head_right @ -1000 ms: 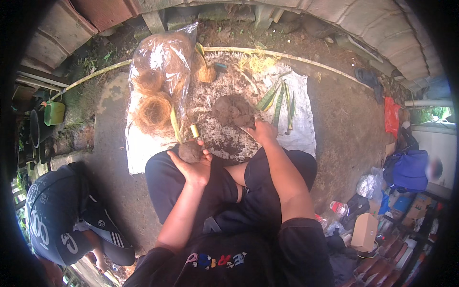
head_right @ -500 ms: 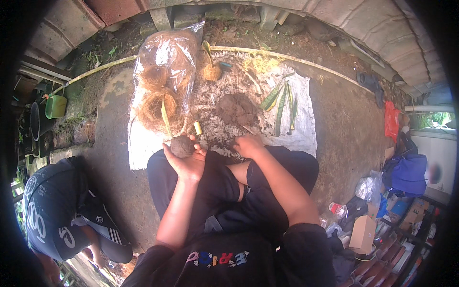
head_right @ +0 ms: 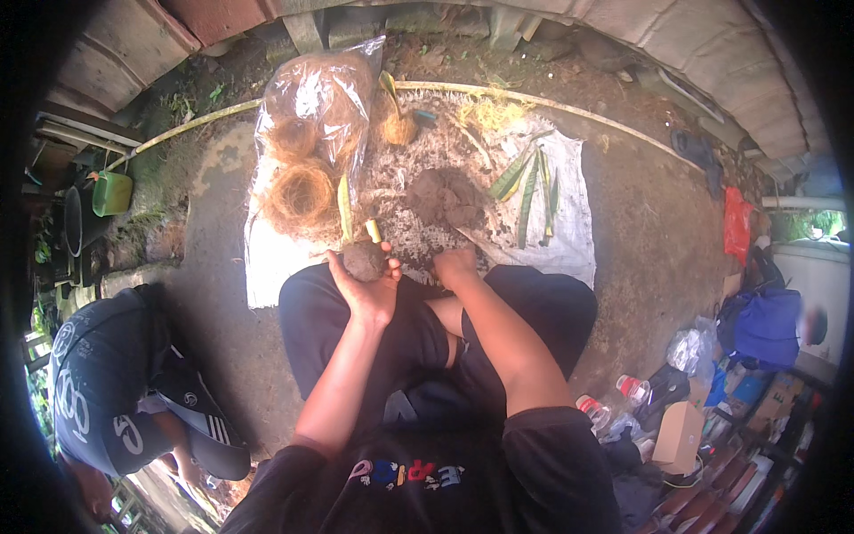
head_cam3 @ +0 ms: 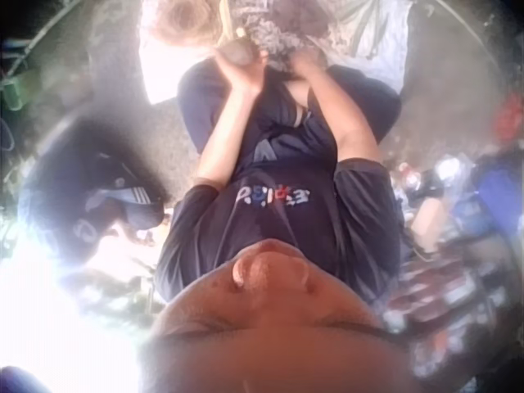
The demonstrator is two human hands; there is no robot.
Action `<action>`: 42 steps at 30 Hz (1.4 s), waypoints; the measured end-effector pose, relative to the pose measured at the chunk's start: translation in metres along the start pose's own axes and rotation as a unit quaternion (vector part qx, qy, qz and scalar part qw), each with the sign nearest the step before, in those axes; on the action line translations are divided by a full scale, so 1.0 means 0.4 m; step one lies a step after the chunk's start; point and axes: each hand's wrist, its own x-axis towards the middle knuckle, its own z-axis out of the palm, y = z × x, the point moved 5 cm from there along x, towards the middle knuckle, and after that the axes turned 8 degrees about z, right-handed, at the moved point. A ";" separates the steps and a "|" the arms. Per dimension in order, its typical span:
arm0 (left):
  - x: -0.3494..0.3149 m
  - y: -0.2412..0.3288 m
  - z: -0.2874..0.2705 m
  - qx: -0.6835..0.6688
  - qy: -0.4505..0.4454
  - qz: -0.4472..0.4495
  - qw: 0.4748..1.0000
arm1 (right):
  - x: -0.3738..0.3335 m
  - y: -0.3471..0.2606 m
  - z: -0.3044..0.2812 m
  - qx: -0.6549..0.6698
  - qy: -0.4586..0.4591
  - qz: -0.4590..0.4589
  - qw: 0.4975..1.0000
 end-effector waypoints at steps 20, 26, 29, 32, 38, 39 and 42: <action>-0.025 -0.009 -0.009 0.045 -0.020 0.008 0.999 | -0.037 0.128 -0.058 0.283 0.122 0.087 0.947; -0.022 0.007 -0.012 0.036 -0.005 0.020 0.999 | -0.036 0.104 -0.128 0.279 0.136 0.102 0.945; -0.019 0.012 -0.003 0.016 0.009 0.016 1.000 | -0.025 0.090 -0.124 0.234 0.123 0.079 0.961; -0.011 0.007 0.000 -0.002 0.011 0.008 1.000 | -0.005 0.063 -0.061 0.153 0.084 0.088 0.981; -0.005 0.000 -0.009 0.004 0.005 0.008 1.000 | 0.011 0.037 -0.057 0.083 -0.037 0.095 0.991; -0.003 -0.002 -0.007 0.008 0.018 0.007 1.000 | 0.014 0.040 -0.046 0.096 -0.009 0.097 0.991; 0.003 0.000 0.005 -0.004 -0.006 0.012 1.000 | 0.002 0.059 -0.036 0.186 0.002 0.108 0.977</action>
